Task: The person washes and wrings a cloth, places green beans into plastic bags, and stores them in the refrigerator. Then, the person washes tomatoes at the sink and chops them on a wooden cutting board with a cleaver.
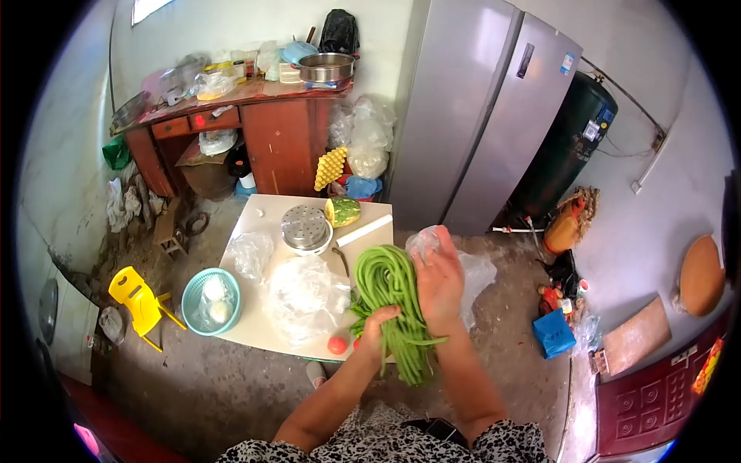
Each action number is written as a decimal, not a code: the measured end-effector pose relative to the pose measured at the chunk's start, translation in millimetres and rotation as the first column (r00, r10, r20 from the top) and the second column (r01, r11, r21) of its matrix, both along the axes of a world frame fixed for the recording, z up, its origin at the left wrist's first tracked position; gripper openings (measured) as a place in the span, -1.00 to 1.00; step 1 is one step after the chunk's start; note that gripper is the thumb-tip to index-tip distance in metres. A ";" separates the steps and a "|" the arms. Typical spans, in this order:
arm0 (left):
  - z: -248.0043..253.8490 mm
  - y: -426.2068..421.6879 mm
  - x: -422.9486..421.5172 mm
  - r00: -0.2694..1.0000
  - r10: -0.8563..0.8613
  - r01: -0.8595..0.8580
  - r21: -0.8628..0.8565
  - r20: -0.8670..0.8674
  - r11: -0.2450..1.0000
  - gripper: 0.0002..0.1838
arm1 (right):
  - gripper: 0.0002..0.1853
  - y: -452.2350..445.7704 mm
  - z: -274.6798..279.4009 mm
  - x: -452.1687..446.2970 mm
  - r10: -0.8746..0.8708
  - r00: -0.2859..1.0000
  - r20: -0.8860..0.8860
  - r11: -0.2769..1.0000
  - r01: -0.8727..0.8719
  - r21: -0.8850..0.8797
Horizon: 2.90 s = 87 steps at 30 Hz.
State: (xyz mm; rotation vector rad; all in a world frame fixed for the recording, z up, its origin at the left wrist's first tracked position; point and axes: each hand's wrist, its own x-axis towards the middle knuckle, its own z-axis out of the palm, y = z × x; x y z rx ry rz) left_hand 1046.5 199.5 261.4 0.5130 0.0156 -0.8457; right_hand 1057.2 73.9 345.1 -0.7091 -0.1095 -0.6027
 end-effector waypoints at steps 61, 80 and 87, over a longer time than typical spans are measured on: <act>-26.0 -83.6 -0.9 0.850 0.327 -0.508 0.476 0.413 0.718 -0.52 | -0.55 1.5 -10.7 -159.8 -0.015 0.805 -0.593 0.245 -0.572 -0.783; -88.5 -182.1 24.9 0.951 -0.288 0.163 0.615 0.110 0.772 -0.65 | -0.46 -228.6 -20.8 -126.2 -0.293 0.776 -0.559 0.919 0.066 -0.389; -98.2 -292.8 89.2 0.769 -0.193 -0.282 0.594 0.610 0.753 -0.87 | -0.52 -369.2 -40.0 -100.3 -0.557 0.511 -0.655 0.765 0.009 -0.644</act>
